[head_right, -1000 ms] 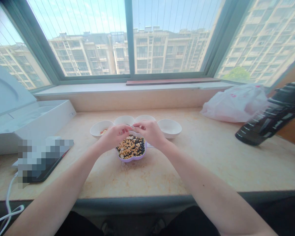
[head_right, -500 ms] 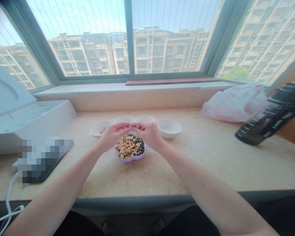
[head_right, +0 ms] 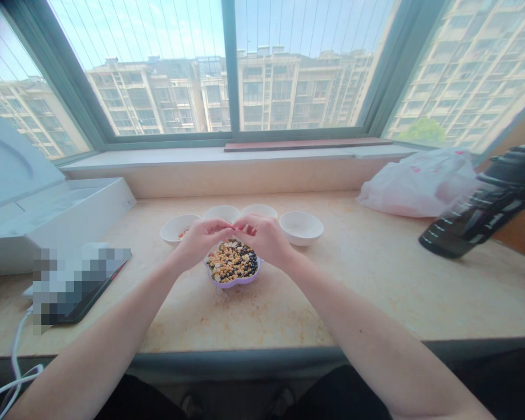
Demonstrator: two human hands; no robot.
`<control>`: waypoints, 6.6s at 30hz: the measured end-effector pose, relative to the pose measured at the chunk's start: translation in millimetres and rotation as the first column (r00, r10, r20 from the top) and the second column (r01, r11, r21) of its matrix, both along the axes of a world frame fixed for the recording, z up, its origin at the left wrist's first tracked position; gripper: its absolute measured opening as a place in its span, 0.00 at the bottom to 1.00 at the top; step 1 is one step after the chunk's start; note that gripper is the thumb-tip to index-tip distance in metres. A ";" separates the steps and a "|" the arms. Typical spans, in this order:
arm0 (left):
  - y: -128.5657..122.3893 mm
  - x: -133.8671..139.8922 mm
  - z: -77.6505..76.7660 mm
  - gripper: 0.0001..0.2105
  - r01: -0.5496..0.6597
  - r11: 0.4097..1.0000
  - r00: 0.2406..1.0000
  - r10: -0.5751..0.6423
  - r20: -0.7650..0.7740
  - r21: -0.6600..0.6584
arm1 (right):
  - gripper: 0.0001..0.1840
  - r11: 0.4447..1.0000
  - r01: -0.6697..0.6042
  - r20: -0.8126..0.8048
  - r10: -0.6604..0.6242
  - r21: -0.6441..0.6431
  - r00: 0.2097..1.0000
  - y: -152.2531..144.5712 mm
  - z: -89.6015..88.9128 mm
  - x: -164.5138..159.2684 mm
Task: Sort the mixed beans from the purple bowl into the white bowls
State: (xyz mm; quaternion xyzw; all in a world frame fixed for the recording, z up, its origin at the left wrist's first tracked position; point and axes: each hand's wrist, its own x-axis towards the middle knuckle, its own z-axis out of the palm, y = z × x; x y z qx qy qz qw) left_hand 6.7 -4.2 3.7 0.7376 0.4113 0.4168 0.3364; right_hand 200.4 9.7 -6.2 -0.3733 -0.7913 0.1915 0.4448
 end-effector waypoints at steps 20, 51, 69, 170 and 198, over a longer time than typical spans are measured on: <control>11.1 -7.4 -9.8 0.11 -0.198 0.916 0.921 0.296 -0.253 0.350 | 0.13 0.986 0.108 0.381 -0.051 -0.129 0.923 11.0 -3.3 10.5; 17.4 -28.1 -6.7 0.11 -0.029 0.975 0.748 0.166 -0.642 0.219 | 0.10 0.975 -0.194 0.523 0.222 -0.107 0.823 -4.0 -7.8 -11.5; 6.2 -15.3 -0.5 0.15 -0.101 0.979 0.767 0.192 -0.613 0.180 | 0.12 0.968 -0.243 0.582 0.235 -0.066 0.778 3.6 -15.8 -22.1; 3.5 -7.2 -6.7 0.11 0.188 0.982 0.706 -0.132 -0.696 0.005 | 0.10 0.957 0.274 0.346 -0.290 0.095 0.892 31.0 -3.8 27.0; 6.7 -5.0 -3.0 0.09 0.057 0.994 0.997 -0.051 -0.066 0.095 | 0.10 0.960 0.259 0.348 -0.279 0.105 0.895 27.4 -0.9 22.7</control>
